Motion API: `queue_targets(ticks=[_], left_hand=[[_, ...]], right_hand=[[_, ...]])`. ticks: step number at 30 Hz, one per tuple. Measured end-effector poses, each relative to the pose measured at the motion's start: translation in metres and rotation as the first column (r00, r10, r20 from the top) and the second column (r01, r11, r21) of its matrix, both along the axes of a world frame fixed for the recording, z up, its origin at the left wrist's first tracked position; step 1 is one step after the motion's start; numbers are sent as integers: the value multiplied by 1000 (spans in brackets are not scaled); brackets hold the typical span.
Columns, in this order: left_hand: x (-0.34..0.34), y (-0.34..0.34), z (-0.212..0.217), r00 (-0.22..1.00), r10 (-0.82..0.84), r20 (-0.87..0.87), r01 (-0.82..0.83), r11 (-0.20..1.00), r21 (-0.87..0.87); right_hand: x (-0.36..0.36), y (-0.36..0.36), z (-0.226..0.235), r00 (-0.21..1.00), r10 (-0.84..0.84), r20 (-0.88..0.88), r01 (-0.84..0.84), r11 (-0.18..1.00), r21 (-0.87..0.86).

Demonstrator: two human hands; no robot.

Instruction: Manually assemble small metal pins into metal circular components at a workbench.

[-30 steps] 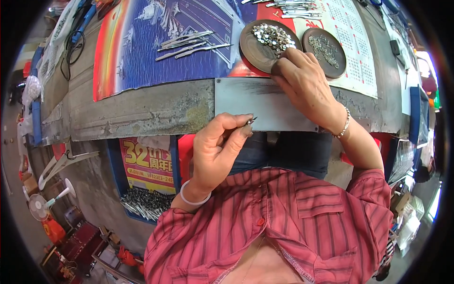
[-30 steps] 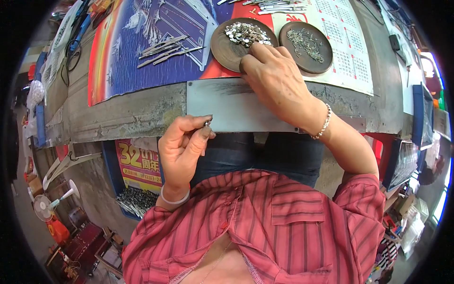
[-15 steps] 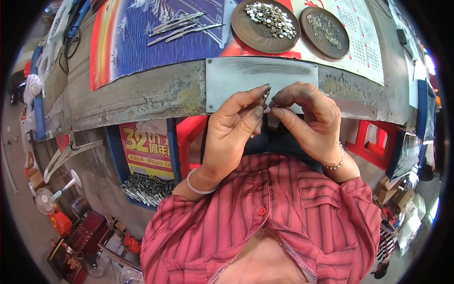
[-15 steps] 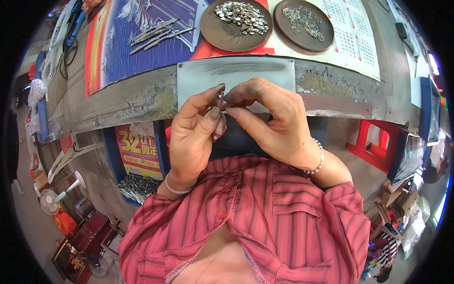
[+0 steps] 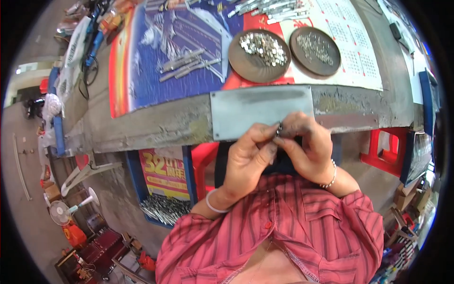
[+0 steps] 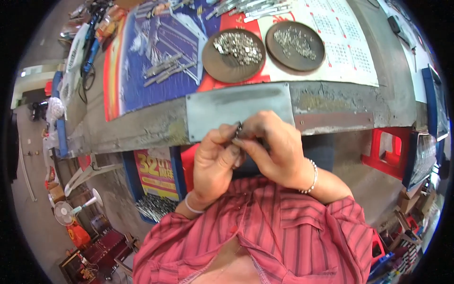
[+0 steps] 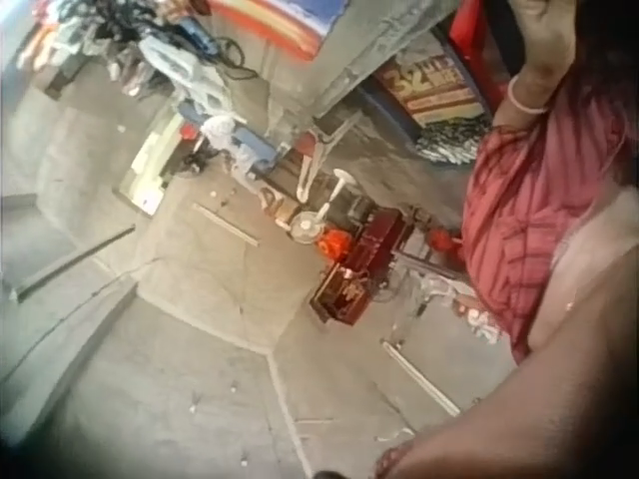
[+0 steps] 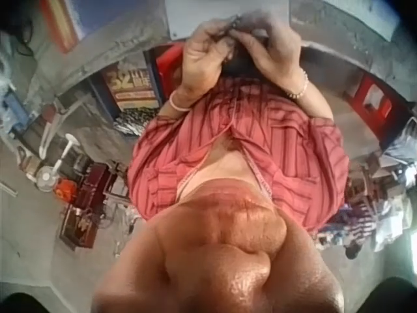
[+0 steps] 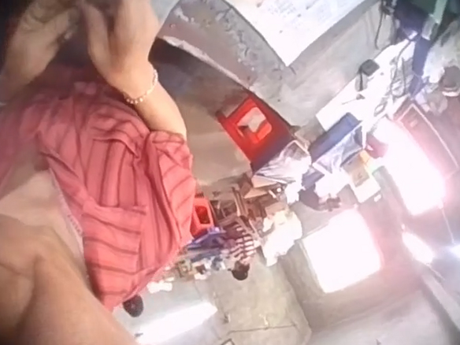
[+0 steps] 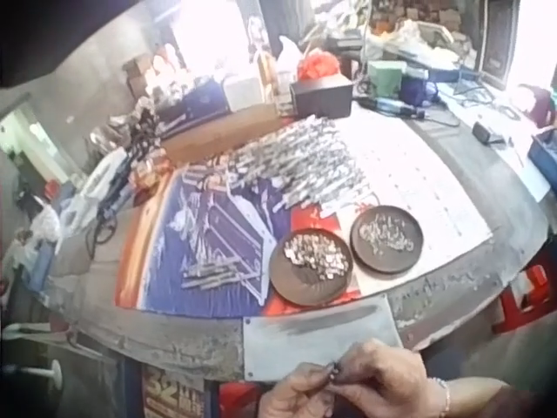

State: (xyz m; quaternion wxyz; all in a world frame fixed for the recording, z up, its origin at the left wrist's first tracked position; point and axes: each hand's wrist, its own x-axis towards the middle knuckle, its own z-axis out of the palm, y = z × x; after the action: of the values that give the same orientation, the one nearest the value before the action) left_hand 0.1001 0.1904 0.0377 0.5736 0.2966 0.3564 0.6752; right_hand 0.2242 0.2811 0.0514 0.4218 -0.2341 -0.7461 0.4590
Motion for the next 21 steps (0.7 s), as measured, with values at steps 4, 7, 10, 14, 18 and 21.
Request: queue_targets(ticks=[4, 7, 10, 14, 18, 21], left_hand=[[6, 0, 7, 997, 45, 57, -43, 998, -48], [10, 2, 10, 993, 109, 48, -107, 993, -49], [8, 4, 9, 999, 51, -3, -51, 999, 1], [5, 7, 8, 999, -10, 33, 8, 998, 57], [6, 6, 9, 994, -103, 25, 99, 987, 125], [10, 7, 10, 998, 25, -58, -19, 995, 99]], right_hand=[[-3, 4, 7, 998, -69, -7, 66, 919, 388], [-4, 5, 10, 996, -84, -19, 85, 914, 398], [1, 4, 6, 993, 5, -122, -4, 1000, 13], [8, 12, 16, 896, 59, -440, -394, 564, -726], [13, 20, -2, 796, 181, -577, -587, 460, -666], [8, 9, 3, 864, 91, -496, -446, 597, -667]])
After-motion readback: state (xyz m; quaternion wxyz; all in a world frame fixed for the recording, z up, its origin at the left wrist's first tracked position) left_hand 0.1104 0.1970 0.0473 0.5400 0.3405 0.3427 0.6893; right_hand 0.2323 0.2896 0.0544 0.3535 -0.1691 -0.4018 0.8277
